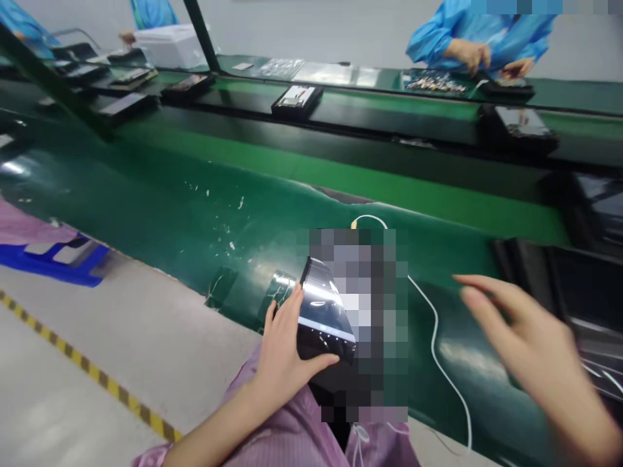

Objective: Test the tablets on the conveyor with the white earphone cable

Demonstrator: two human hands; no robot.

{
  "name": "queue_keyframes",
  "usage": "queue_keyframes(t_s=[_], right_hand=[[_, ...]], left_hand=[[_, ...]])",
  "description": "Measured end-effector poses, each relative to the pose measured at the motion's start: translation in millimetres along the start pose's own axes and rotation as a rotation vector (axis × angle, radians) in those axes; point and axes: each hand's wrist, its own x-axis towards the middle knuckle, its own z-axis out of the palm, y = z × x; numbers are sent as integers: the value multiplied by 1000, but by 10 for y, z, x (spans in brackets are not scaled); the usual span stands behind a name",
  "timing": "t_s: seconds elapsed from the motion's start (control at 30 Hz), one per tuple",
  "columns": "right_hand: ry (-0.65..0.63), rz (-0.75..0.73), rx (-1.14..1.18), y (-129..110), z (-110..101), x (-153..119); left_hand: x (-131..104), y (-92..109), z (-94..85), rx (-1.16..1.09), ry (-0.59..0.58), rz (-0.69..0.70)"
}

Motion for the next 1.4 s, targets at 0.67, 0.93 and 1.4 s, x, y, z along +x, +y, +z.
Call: queue_keyframes(t_s=[0.67,0.93,1.4], right_hand=[[-54,-248,-65,-649,358,-141],[-939,-426,442,-731,678,-1619],[-465,-543,356,-253,606,-1878]], left_hand=[[-3,-116,-22,-144,35,188],[50,-22,-108,-233,-15,23],[65,30,-45,-206,20,-16]])
